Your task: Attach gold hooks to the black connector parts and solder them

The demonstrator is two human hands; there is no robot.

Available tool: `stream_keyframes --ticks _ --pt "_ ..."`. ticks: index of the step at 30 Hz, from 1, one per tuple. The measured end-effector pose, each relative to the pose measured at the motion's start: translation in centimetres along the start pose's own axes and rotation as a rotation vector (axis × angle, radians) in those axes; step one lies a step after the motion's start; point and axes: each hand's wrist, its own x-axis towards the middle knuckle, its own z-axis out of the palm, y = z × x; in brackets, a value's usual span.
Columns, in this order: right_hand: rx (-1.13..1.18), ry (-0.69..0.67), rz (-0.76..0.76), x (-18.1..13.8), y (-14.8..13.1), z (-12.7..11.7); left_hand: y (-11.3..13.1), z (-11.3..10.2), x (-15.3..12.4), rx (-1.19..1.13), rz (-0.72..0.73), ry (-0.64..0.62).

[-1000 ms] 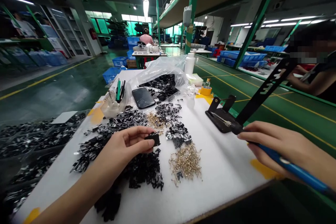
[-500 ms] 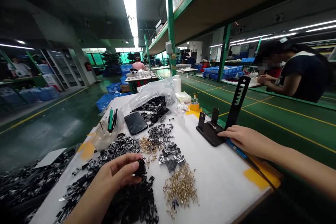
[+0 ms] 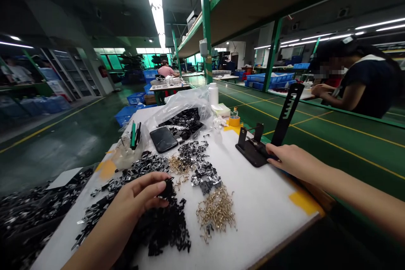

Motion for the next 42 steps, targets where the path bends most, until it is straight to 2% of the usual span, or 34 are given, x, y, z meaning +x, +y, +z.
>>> stream_keyframes --ticks 3,7,10,13,16,18,21,25,33,39,42 --pt "-0.059 0.058 0.017 0.8 -1.8 -1.7 0.4 0.0 -0.4 -0.045 -0.003 0.009" --pt "0.015 0.080 -0.118 3.4 -8.0 -4.8 0.7 0.1 -0.5 -0.115 -0.009 0.040" --pt "0.164 0.036 -0.280 5.7 -13.0 -6.1 0.8 0.1 -0.3 -0.153 0.009 0.116" --pt "0.340 -0.120 -0.496 7.1 -15.9 -5.9 0.8 -0.1 -0.2 -0.156 0.032 0.175" --pt "0.458 -0.264 -0.640 7.0 -16.6 -4.7 0.8 -0.3 -0.3 -0.151 0.022 0.158" --pt "0.494 -0.288 -0.673 6.3 -16.5 -3.9 0.7 -0.3 -0.3 -0.160 0.001 0.103" --pt "0.506 -0.290 -0.712 5.0 -16.7 -3.2 0.4 -0.3 0.0 -0.224 -0.021 0.055" --pt "0.444 -0.262 -0.717 3.7 -17.2 -2.8 0.1 -0.2 0.5 -0.301 -0.015 0.092" --pt "0.323 -0.215 -0.736 3.2 -17.5 -2.6 -0.2 -0.6 0.5 -0.264 0.008 0.097" --pt "0.286 -0.188 -0.751 2.7 -18.0 -1.1 -0.3 -0.1 0.4 -0.004 0.122 0.185" --pt "0.300 -0.178 -0.740 2.8 -18.1 -1.4 -0.6 0.0 0.1 0.126 0.204 0.215"
